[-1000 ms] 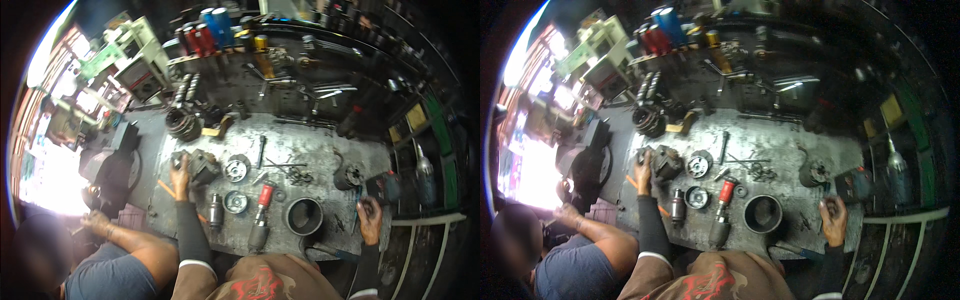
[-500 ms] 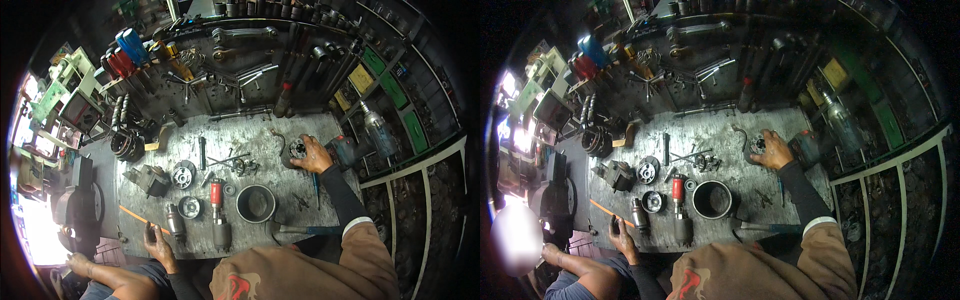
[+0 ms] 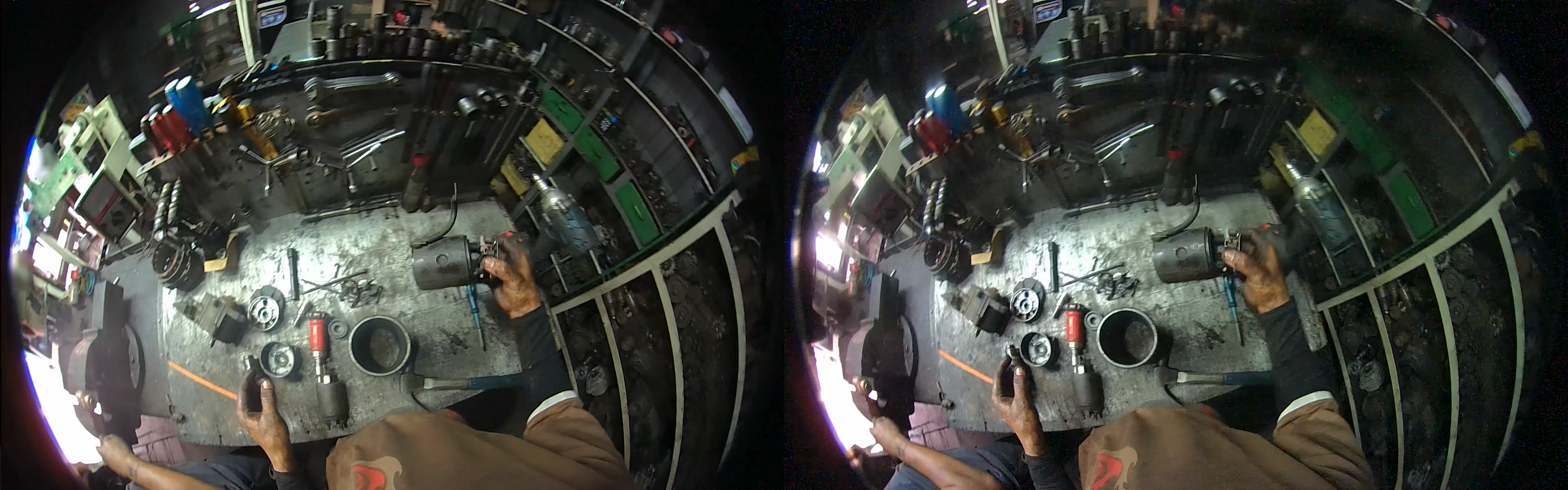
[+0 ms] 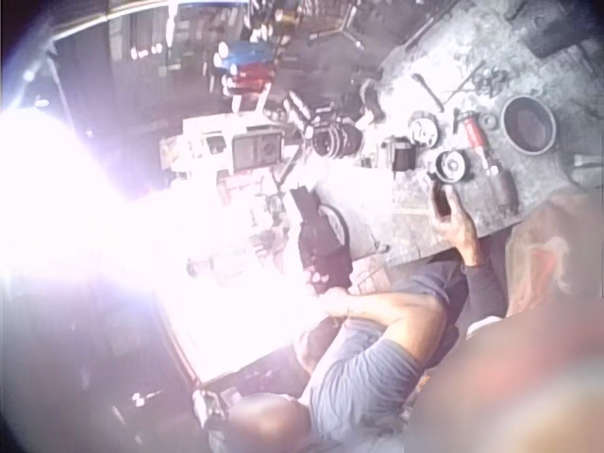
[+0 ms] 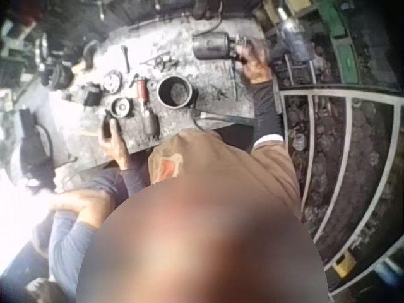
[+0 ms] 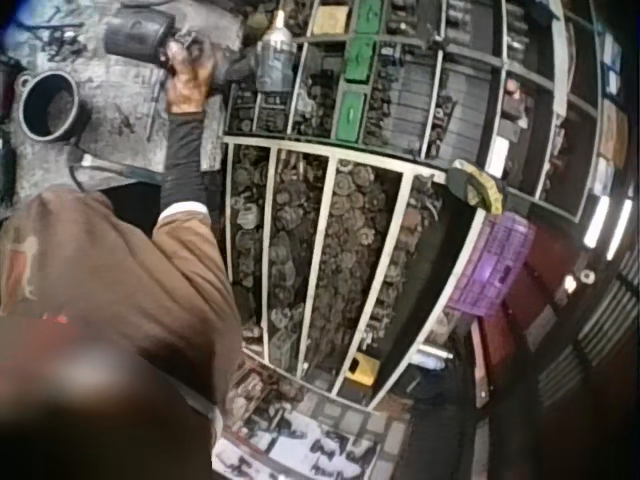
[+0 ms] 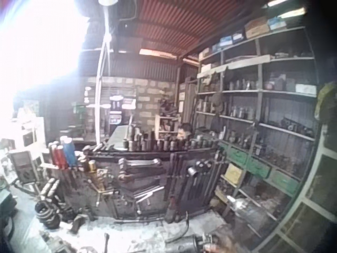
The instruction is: The person assembles a mechanical component on a workbench, using a cordless impact driver and a screwdriver to fasten screws into a circular metal housing. They handle multiple small parts, including washers and a metal band, and repeatedly tighten and adjust the assembly.
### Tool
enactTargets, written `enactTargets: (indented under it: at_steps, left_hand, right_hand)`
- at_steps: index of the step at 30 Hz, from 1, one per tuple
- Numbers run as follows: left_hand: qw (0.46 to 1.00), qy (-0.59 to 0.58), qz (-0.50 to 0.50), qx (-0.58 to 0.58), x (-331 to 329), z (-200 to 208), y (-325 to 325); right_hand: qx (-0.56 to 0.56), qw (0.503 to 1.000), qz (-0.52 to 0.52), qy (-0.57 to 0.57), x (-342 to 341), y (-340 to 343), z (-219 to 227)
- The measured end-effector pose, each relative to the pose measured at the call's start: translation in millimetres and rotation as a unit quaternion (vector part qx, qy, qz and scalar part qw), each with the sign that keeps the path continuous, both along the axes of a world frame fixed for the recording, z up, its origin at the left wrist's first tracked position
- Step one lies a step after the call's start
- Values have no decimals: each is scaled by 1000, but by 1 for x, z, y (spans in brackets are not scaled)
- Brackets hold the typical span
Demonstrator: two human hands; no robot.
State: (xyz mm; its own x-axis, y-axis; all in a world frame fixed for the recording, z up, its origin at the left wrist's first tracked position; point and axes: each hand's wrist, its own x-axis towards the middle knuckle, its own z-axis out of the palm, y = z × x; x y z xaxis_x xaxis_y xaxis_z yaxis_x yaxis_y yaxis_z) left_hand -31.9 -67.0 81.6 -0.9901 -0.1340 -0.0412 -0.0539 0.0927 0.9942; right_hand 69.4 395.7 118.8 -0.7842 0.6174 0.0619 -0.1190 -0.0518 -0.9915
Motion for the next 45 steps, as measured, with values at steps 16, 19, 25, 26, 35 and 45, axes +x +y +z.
enactTargets:
  at_steps: [16,19,25,26,35,45]
  left_hand:
    - [971,72,-226,-40,10,33,49]
    - [984,38,-174,-18,10,18,28]
    - [994,-30,-94,-54,12,-11,-20]
    - [995,-29,-74,-56,13,-15,-31]
    - [977,-46,40,-204,21,-39,-87]
    - [975,-30,97,-198,15,-46,-92]
  right_hand:
    - [-453,856,135,211,35,-118,-45]
    - [-399,899,74,163,40,-113,-50]
    - [-279,946,61,157,47,-72,-55]
    - [-259,955,8,143,48,-63,-49]
    - [262,952,-32,-151,-27,-21,2]
    - [471,799,-29,-373,-75,2,-40]
